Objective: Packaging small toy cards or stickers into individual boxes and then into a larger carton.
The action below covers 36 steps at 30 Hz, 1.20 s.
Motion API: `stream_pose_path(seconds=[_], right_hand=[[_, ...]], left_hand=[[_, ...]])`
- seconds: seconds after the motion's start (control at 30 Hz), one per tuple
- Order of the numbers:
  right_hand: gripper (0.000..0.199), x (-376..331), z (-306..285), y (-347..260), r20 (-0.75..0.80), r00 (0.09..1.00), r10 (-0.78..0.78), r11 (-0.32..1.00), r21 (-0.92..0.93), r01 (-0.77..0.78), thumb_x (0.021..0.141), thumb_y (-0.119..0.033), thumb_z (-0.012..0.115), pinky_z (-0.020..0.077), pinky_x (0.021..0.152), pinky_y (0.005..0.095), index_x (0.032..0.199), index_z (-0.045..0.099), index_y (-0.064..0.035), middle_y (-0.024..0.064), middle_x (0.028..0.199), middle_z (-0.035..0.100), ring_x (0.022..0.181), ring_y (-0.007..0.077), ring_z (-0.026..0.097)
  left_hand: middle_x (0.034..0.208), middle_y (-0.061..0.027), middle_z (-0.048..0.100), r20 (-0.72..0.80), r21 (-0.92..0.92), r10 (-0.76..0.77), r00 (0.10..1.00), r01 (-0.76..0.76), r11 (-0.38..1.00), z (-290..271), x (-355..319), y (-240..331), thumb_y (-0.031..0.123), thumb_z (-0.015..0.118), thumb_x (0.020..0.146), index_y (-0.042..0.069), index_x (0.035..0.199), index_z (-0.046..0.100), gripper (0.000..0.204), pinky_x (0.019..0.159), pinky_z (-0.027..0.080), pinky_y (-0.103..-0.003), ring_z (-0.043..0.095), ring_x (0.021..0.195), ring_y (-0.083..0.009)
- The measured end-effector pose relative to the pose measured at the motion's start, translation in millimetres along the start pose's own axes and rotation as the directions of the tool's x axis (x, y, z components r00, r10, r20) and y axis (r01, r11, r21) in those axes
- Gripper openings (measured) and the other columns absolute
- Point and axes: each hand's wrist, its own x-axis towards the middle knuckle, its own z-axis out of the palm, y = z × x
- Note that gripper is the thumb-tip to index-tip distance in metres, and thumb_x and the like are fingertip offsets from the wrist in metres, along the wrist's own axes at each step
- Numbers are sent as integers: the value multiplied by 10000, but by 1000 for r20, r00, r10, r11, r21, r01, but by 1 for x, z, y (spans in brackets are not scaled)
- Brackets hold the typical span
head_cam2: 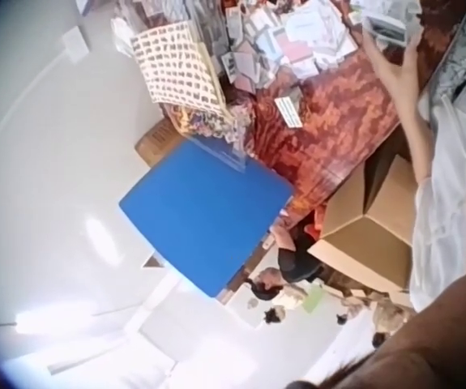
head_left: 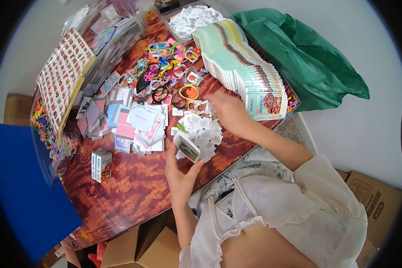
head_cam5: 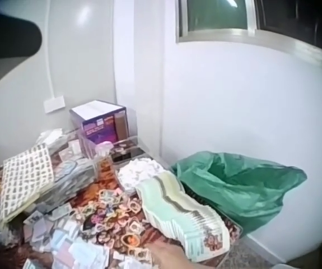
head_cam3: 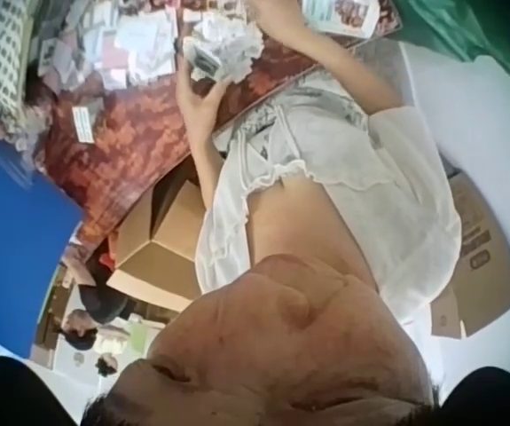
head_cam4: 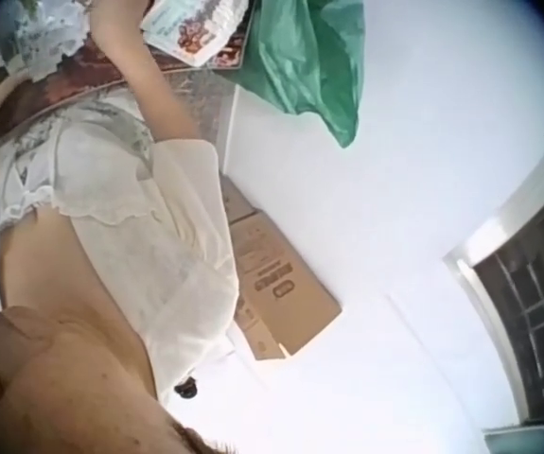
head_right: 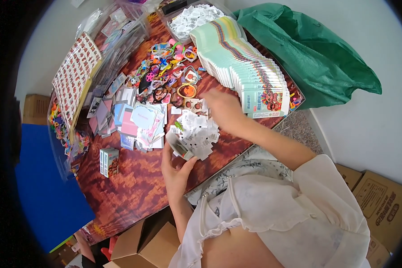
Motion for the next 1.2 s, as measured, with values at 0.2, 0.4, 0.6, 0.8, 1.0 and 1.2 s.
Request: stream_pose_path(seconds=[0.2,0.4,0.6,0.8,1.0,1.2], right_hand=[[62,25,-18,17,33,973,230,929,291,-230,845,-44,649,487,756,381,882,613,-9,141,926,634,858,314,632],[76,30,-10,9,99,972,213,954,194,-228,860,-72,634,473,775,403,883,595,-11,142,917,632,871,333,622],[85,16,-24,3,154,954,257,945,165,-281,876,-97,613,473,794,451,902,607,-16,166,955,648,915,368,623],[217,-14,-15,-4,189,947,260,966,-46,-256,821,-123,703,483,748,441,976,574,-41,170,908,652,864,369,630],[184,-11,-12,3,148,949,277,954,77,-290,800,-73,702,460,704,447,862,536,-21,152,830,589,797,365,600],[132,2,-46,-10,106,957,271,947,151,-285,810,-13,661,474,718,399,889,557,-4,154,850,617,798,336,620]], left_hand=[[1296,-148,547,-107,-155,-172,979,155,976,-14,-15,7,42,835,703,-27,1395,441,799,982,450,-347,550,1161,-218],[1290,-142,556,-144,-56,-86,986,79,995,-21,-20,-1,32,829,708,-30,1403,429,805,980,457,-344,563,1148,-210],[1312,-128,550,-142,-115,-107,984,91,989,-25,-23,6,-19,785,731,-15,1421,408,786,943,501,-336,585,1132,-206],[1309,-140,549,-126,-115,-126,984,112,987,-23,-18,8,-4,792,732,-22,1418,405,787,925,511,-343,595,1119,-216],[1292,-151,543,-165,160,-9,986,35,986,-22,-21,-5,22,806,719,-24,1393,433,772,932,486,-356,574,1136,-237],[1256,-168,553,-185,236,12,983,32,971,-17,-22,11,61,826,703,-11,1353,473,743,977,440,-386,549,1159,-297]])
